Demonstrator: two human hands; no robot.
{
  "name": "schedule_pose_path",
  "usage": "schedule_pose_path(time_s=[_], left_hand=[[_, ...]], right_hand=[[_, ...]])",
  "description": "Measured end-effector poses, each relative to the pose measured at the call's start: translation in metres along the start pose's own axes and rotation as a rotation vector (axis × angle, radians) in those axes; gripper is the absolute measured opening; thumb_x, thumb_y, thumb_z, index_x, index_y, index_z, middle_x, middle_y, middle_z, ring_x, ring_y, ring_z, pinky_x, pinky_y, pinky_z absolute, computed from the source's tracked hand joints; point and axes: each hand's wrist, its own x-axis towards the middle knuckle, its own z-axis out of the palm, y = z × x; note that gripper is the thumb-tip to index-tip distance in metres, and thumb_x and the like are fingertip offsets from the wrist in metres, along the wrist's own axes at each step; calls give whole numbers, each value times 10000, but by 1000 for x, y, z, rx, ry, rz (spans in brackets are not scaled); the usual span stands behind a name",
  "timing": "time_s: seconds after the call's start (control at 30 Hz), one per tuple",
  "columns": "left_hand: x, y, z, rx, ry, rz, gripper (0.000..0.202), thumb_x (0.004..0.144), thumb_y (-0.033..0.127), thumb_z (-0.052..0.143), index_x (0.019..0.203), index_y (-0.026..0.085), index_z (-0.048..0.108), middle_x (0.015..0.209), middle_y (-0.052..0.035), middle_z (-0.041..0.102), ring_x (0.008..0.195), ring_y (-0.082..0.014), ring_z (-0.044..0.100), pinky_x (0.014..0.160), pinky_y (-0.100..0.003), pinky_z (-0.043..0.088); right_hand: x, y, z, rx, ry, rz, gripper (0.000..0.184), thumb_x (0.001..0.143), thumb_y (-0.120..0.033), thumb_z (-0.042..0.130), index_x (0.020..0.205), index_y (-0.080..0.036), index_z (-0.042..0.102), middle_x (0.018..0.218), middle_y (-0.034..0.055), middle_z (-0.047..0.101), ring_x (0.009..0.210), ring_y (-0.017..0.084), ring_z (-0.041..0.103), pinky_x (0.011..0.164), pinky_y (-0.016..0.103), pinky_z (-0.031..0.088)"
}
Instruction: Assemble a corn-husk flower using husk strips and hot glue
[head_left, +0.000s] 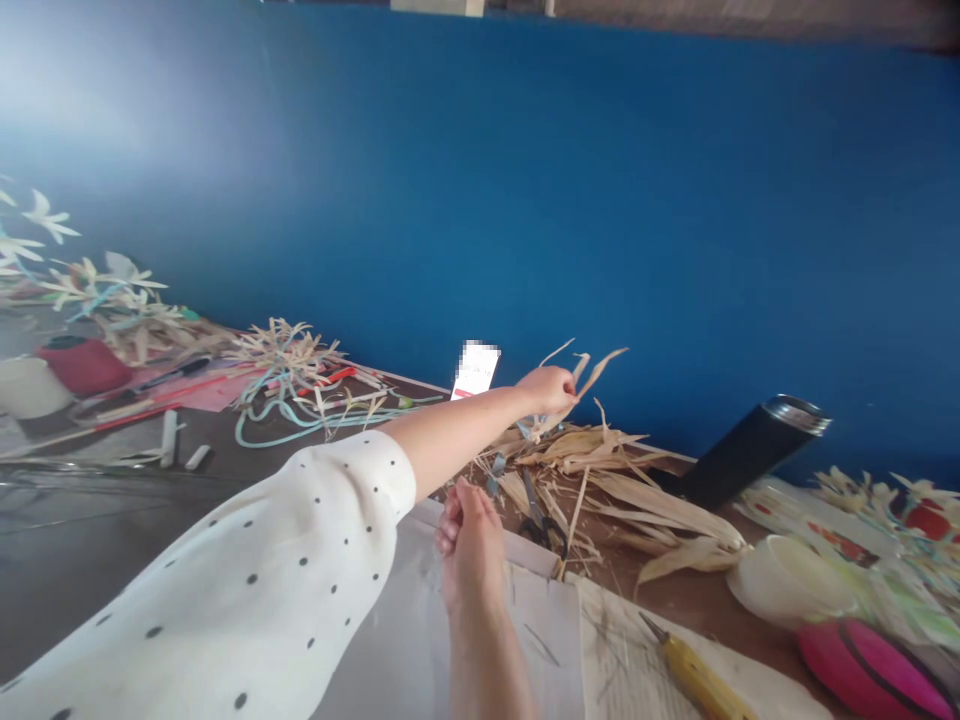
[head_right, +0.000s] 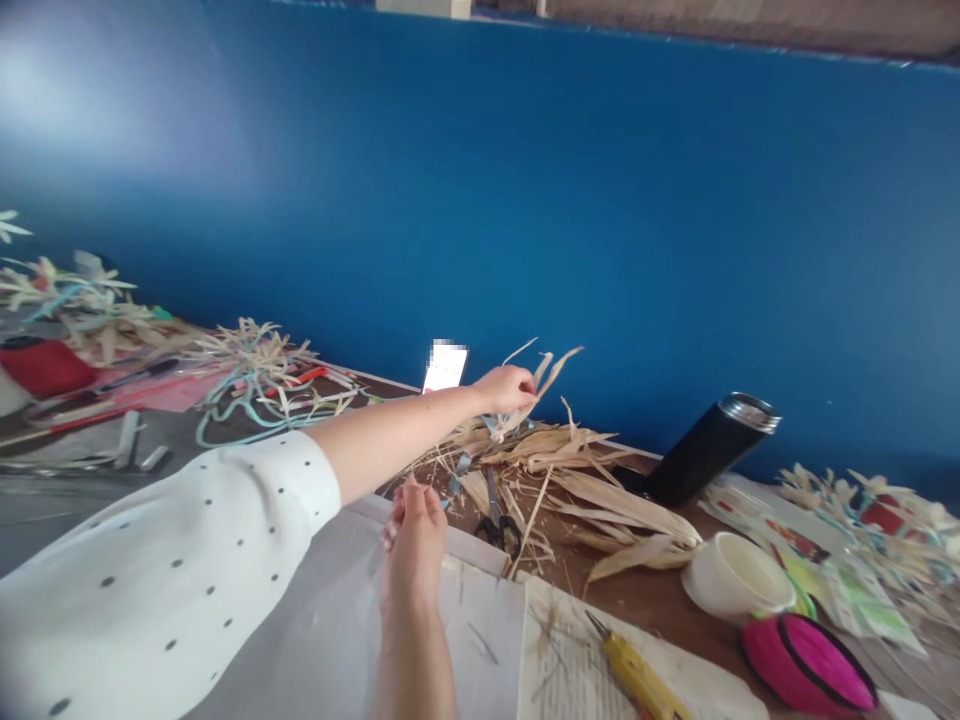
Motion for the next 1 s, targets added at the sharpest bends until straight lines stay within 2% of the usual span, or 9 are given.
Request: schedule_pose_path(time_s=[0.2, 0.3, 0.37, 0.43, 0.5, 0.63, 0.73, 0.8, 1.0], left_hand=[[5, 24, 8, 47, -138, 108, 169, 724, 233, 587, 845, 149, 670, 926, -56, 681, 819, -164, 607, 697, -233, 443], [5, 22, 6, 34, -162, 121, 241, 702, 174, 594, 929, 143, 669, 981, -59, 675, 882, -166, 604, 738, -220, 444], [5, 16, 0, 14, -137, 124, 296, 710, 193, 592, 994, 142, 658, 1000, -56, 673, 913, -163, 601, 767, -211, 444], [6, 8, -9, 25, -92, 80, 313, 729, 239, 582, 1024, 163, 652, 1011, -40, 671, 924, -153, 601, 793, -202, 441], [4, -3, -19, 113, -74, -68, 274, 739, 254, 564, 987, 203, 670, 996, -21, 674, 916, -148, 605, 799, -200, 439], [-7, -25, -28, 220, -117, -257, 224, 634, 161, 630, 844, 140, 706, 876, -107, 685, 853, -220, 624, 781, -266, 458], [-22, -41, -18, 276, -175, -349, 224, 558, 119, 658, 776, 110, 709, 806, -146, 682, 790, -262, 632, 732, -314, 475], [-32, -48, -7, 283, -197, -359, 216, 548, 133, 665, 759, 125, 709, 784, -129, 684, 779, -251, 632, 723, -302, 475], [-42, -48, 27, 179, -179, -247, 196, 691, 259, 587, 846, 239, 706, 891, -27, 695, 814, -169, 629, 717, -217, 458]], right_hand=[[-2, -3, 2, -44, 20, -5, 246, 682, -332, 586, 648, -204, 378, 523, -92, 345, 395, 35, 212, 378, 193, 146], [-1, -2, 1, -43, 12, -10, 265, 679, -355, 593, 649, -206, 376, 519, -93, 351, 391, 35, 216, 374, 190, 148], [-1, -1, 1, -29, 14, -16, 267, 675, -357, 599, 650, -204, 381, 524, -89, 367, 389, 33, 222, 371, 187, 148], [-1, -1, 0, -19, 16, -15, 263, 675, -352, 602, 648, -200, 390, 521, -89, 371, 388, 32, 225, 368, 185, 148], [-1, -1, 0, -11, 14, -7, 254, 679, -344, 603, 647, -197, 399, 514, -90, 366, 388, 31, 225, 369, 183, 146], [-1, -1, -1, -20, 10, -8, 236, 675, -351, 602, 660, -195, 425, 517, -88, 367, 389, 34, 237, 374, 183, 157], [1, 0, -2, -29, 8, -16, 250, 667, -373, 604, 667, -200, 423, 527, -87, 374, 386, 38, 241, 375, 190, 159], [1, 0, -1, -23, 8, -17, 256, 665, -373, 605, 663, -202, 415, 530, -88, 374, 387, 38, 237, 378, 193, 157], [2, -1, -1, 10, 87, -68, 255, 685, -352, 596, 653, -200, 393, 513, -92, 358, 392, 34, 200, 395, 192, 117]])
